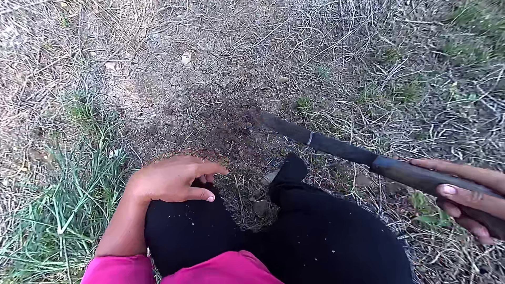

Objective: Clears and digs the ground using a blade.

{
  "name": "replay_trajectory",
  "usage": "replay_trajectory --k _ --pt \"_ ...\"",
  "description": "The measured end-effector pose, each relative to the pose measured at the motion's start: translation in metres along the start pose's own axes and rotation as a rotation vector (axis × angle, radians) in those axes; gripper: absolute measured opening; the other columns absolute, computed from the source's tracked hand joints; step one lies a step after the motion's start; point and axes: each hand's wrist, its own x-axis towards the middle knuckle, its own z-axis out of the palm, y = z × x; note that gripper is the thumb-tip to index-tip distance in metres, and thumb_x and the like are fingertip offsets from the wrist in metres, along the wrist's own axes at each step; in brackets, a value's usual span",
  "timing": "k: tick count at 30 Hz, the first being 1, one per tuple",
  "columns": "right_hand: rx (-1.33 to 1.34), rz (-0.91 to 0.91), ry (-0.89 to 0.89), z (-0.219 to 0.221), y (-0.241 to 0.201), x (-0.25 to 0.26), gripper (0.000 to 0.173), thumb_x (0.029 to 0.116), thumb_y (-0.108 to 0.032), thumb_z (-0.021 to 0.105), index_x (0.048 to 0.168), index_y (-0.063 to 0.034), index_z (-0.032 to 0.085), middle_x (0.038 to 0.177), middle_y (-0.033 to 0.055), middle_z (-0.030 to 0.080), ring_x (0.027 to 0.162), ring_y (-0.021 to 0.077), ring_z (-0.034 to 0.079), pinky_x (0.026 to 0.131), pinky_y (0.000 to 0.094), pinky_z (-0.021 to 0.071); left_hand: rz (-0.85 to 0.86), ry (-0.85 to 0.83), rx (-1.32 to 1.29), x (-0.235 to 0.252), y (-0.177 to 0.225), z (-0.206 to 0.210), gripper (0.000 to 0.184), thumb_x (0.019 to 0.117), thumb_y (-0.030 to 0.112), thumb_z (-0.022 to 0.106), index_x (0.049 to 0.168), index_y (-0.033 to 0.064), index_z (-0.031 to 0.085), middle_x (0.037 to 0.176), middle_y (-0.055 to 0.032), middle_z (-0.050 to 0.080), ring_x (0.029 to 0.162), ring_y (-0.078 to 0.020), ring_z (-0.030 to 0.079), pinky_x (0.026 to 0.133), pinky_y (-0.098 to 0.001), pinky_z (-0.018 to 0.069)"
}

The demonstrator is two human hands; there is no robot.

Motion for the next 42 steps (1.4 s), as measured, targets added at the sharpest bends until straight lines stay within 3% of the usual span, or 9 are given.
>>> replay_trajectory --k 6,11,14,16,19,21,27,33,42 --pt "0.030 0.240 -0.001 0.073 0.086 0.131 0.044 0.1097 -0.019 0.050 0.154 -0.0162 0.046 0.069 0.0039 0.055 0.046 0.0095 0.051 0.041 0.0248 0.0472 0.025 -0.020 -0.014 0.009 0.000 -0.002 0.053 0.0977 0.045 0.063 0.140 0.0138 0.061 0.103 -0.0030 0.072 0.093 -0.0115 0.067 0.088 -0.0352 0.0555" --pt "0.436 0.300 -0.033 0.110 0.146 0.133 0.041 0.1143 -0.026 0.032 0.152 -0.0130 0.043 0.075 -0.0021 0.054 0.051 0.0045 0.050 0.045 0.0196 0.0445 0.012 -0.058 -0.040 0.018 0.000 -0.004 0.051 0.0972 0.039 0.066 0.140 0.0111 0.061 0.101 -0.0048 0.072 0.089 -0.0122 0.067 0.084 -0.0329 0.0563" --pt "0.206 0.121 0.028 0.148 0.108 0.134 0.040 0.1093 -0.015 0.049 0.147 -0.0024 0.049 0.114 0.0076 0.064 0.084 0.0040 0.060 0.077 0.0210 0.0503 -0.032 -0.096 -0.077 0.023 0.002 -0.009 0.052 0.0970 0.034 0.067 0.142 0.0100 0.059 0.104 -0.0072 0.072 0.090 -0.0134 0.067 0.084 -0.0331 0.0553" --pt "-0.060 -0.020 0.009 0.145 0.075 0.126 0.052 0.1005 -0.012 0.066 0.149 -0.0011 0.050 0.132 0.0258 0.063 0.111 0.0277 0.066 0.101 0.0459 0.0500 -0.050 -0.112 -0.084 0.023 0.000 -0.009 0.054 0.0961 0.036 0.067 0.143 0.0096 0.058 0.104 -0.0071 0.072 0.090 -0.0125 0.067 0.085 -0.0324 0.0554" --pt "-0.160 -0.077 0.003 0.106 0.034 0.089 0.048 0.1030 -0.014 0.063 0.150 -0.0112 0.051 0.084 0.0099 0.064 0.057 0.0112 0.056 0.054 0.0301 0.0502 -0.075 -0.114 -0.087 0.019 -0.003 -0.011 0.057 0.0958 0.038 0.067 0.144 0.0106 0.057 0.106 -0.0072 0.072 0.094 -0.0126 0.068 0.088 -0.0328 0.0561" --pt "-0.098 -0.113 -0.012 0.066 0.021 0.048 0.047 0.1036 -0.008 0.058 0.150 -0.0133 0.051 0.071 0.0052 0.061 0.046 0.0071 0.051 0.043 0.0243 0.0469 -0.087 -0.092 -0.085 0.012 -0.002 -0.012 0.058 0.0950 0.038 0.068 0.144 0.0111 0.057 0.108 -0.0071 0.072 0.096 -0.0138 0.068 0.089 -0.0351 0.0562" --pt "-0.014 -0.061 0.081 0.001 0.011 -0.011 0.046 0.1017 -0.003 0.053 0.146 -0.0154 0.057 0.068 0.0049 0.062 0.046 0.0107 0.057 0.040 0.0256 0.0507 -0.099 -0.066 -0.108 0.001 -0.004 -0.013 0.059 0.0933 0.042 0.069 0.144 0.0137 0.058 0.111 -0.0036 0.073 0.098 -0.0107 0.068 0.088 -0.0324 0.0565" --pt "0.193 0.228 0.053 0.092 0.088 0.148 0.048 0.1099 -0.022 0.051 0.157 -0.0201 0.042 0.073 0.0057 0.054 0.048 0.0115 0.051 0.045 0.0276 0.0480 -0.192 -0.112 -0.088 0.021 0.001 -0.011 0.060 0.0932 0.036 0.070 0.145 0.0099 0.055 0.108 -0.0069 0.072 0.093 -0.0126 0.068 0.089 -0.0338 0.0559" --pt "0.762 0.217 -0.025 0.137 0.145 0.164 0.036 0.1131 -0.020 0.037 0.147 -0.0099 0.043 0.081 -0.0014 0.055 0.054 0.0018 0.050 0.050 0.0160 0.0450 -0.245 -0.086 0.014 0.014 0.046 -0.010 0.053 0.0917 0.035 0.070 0.140 0.0143 0.061 0.097 -0.0020 0.072 0.083 -0.0118 0.068 0.080 -0.0361 0.0572"
